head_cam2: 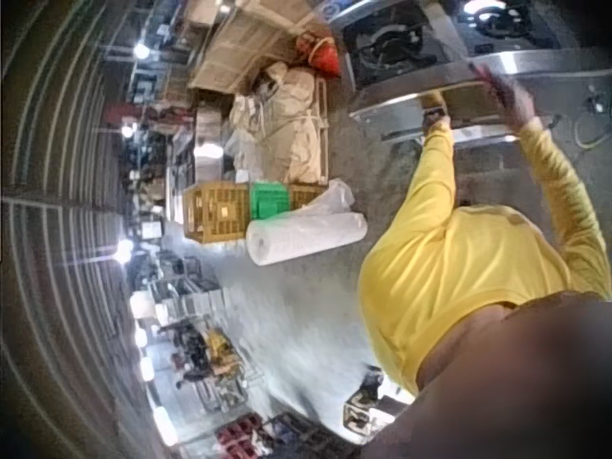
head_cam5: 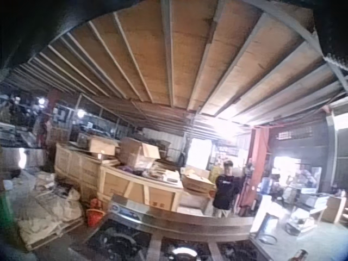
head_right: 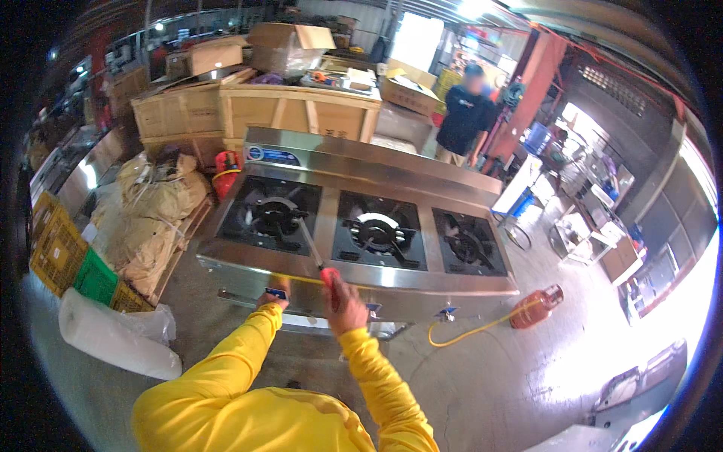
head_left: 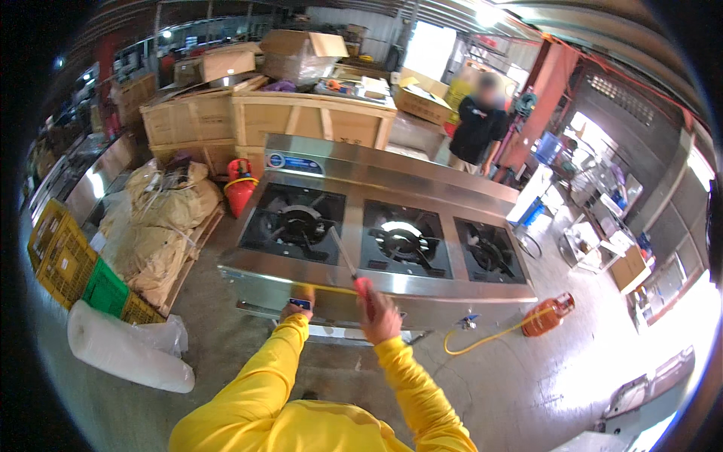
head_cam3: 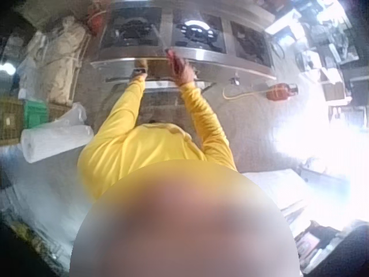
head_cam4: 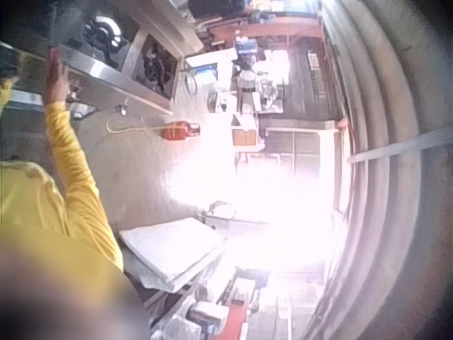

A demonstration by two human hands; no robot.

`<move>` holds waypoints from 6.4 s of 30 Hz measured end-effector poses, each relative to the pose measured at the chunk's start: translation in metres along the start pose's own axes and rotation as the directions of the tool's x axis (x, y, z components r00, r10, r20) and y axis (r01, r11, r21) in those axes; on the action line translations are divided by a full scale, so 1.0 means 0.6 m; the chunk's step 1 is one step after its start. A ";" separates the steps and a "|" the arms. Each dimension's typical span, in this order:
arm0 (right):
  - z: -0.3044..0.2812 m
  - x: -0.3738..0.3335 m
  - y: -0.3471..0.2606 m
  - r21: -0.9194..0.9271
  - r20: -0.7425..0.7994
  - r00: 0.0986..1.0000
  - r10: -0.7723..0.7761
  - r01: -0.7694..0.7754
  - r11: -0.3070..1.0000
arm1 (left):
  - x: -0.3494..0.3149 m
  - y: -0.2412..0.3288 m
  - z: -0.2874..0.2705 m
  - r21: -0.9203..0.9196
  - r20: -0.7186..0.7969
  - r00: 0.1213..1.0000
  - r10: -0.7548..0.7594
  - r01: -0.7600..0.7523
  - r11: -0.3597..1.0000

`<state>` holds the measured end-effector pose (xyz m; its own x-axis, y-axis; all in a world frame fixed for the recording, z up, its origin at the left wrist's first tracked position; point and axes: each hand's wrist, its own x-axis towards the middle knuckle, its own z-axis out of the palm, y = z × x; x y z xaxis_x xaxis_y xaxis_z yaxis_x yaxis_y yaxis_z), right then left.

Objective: The person retrieves a long-reach lighter, ignites it, and lights each burner on a three-burner commercial gas stove. The person adjusts the knobs to control the flame and confirms ignition on all burners.

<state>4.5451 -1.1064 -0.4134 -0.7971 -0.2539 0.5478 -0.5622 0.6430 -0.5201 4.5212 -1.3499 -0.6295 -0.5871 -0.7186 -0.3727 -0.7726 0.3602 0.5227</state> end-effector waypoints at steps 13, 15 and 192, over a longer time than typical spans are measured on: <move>-0.064 -0.344 0.058 0.229 0.046 0.822 0.568 -0.562 0.795 | 0.034 -0.028 0.010 0.007 0.006 0.974 0.228 -0.228 0.974; -0.081 -0.347 0.067 0.265 -0.023 0.830 0.558 -0.533 0.804 | 0.029 -0.027 0.002 -0.048 0.085 0.989 0.120 -0.116 0.992; -0.305 -0.014 0.481 -0.036 0.038 0.985 0.170 -0.168 0.985 | -0.263 0.225 0.332 -0.160 0.164 0.985 0.047 -0.021 0.987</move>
<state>4.4301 -0.7866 -0.4483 -0.8887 -0.1686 0.4263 -0.4118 0.7020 -0.5810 4.4615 -1.0693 -0.6530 -0.6548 -0.5933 -0.4682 -0.7115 0.2750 0.6466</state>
